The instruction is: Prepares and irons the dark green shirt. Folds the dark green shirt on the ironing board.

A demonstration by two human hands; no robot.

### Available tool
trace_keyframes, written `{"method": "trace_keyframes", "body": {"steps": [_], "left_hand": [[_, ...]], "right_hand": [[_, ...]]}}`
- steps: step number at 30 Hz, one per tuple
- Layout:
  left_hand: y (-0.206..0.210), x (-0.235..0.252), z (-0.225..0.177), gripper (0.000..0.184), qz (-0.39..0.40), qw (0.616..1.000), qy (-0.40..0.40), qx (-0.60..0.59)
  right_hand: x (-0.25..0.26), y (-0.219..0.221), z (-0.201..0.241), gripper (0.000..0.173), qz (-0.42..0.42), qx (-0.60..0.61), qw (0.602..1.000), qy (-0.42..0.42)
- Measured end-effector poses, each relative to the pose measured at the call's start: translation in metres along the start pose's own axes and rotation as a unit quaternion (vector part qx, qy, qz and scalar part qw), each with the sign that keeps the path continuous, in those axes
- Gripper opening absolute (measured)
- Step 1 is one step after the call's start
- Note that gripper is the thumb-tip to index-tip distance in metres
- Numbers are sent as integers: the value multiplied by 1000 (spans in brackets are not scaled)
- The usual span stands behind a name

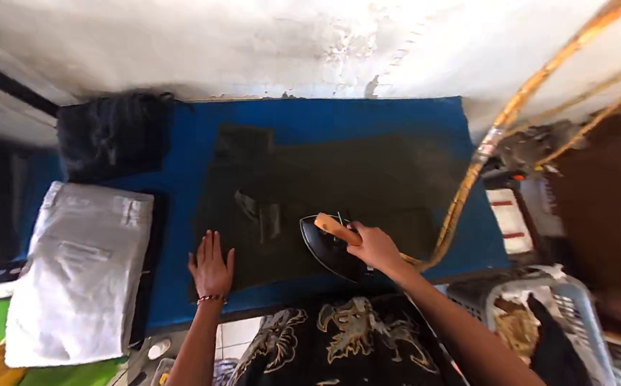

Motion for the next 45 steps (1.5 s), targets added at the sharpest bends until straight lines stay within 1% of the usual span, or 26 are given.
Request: {"method": "trace_keyframes", "body": {"steps": [3,6,8,10,11,13,15,17,18,19,20,21,23,24,26,29,31,33,35,37,39,40,42,43,44,45], "left_hand": [[0,2,-1,67,-2,1000,-4,-6],[6,0,-3,67,-7,1000,-7,13],[1,3,-14,60,-9,1000,-13,27],[-8,8,-37,46,10,1000,-15,20],[-8,12,-48,42,24,1000,-9,13],[-1,26,-61,41,47,999,13,-6],[9,48,-65,47,76,997,1,-15],[13,73,-67,51,89,996,-28,-2],[15,85,-68,50,89,995,-39,4],[18,95,-68,50,85,995,-45,8],[22,104,-68,49,73,996,-45,5],[25,112,-68,48,59,997,-42,-5],[31,124,-65,47,22,998,-36,-37],[33,126,-64,47,-3,997,-38,-60],[30,130,-62,46,-34,990,-67,-116],[25,135,-58,21,-91,969,-98,-208],[16,135,-56,16,-121,951,-119,-258],[3,130,-56,17,-166,932,-124,-296],[-13,117,-56,17,-205,919,-111,-319],[-31,91,-56,19,-235,910,-89,-329],[-46,50,-50,22,-248,910,-68,-325],[-50,26,-44,25,-242,912,-59,-327],[-49,-23,-29,30,-206,911,-77,-349],[-46,-41,-22,33,-173,910,-112,-361],[-44,-53,-14,37,-129,909,-157,-365],[-44,-57,-8,40,-79,907,-202,-362]], "right_hand": [[-6,-20,-67,52,-67,45,994,75],[4,-27,-163,47,-148,137,965,165],[16,-43,-216,45,-184,221,936,204],[39,-60,-266,47,-194,278,913,229],[52,-68,-286,49,-186,286,907,245],[70,-80,-308,53,-190,223,916,274],[73,-96,-285,66,-254,104,923,268],[76,-105,-221,81,-333,35,929,157],[83,-102,-181,80,-342,23,935,87],[91,-91,-135,75,-323,24,946,19],[101,-75,-85,65,-274,31,960,-44],[111,-56,-37,55,-206,45,971,-112],[129,-19,49,49,-65,75,968,-230],[135,-3,83,48,-18,83,962,-259],[140,14,130,48,35,73,962,-259],[144,11,152,38,61,59,971,-221],[144,3,146,32,70,94,971,-208],[137,2,136,27,38,141,963,-227],[120,8,128,22,-41,168,942,-288],[92,21,124,16,-126,151,904,-378],[62,39,124,10,-163,109,863,-466],[49,49,124,10,-134,80,857,-491],[30,66,123,19,26,0,871,-490],[28,75,121,24,105,-27,878,-467],[29,83,117,27,149,-23,889,-434],[32,90,110,28,161,12,908,-387]]}}
Point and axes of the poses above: each hand's wrist, its own x-axis towards the middle knuckle, its own y-axis out of the palm, z = x × y, the point moved 2 cm from there along x, towards the middle knuckle, and after that the axes turned 8 degrees about -x, right-handed, at the moved point
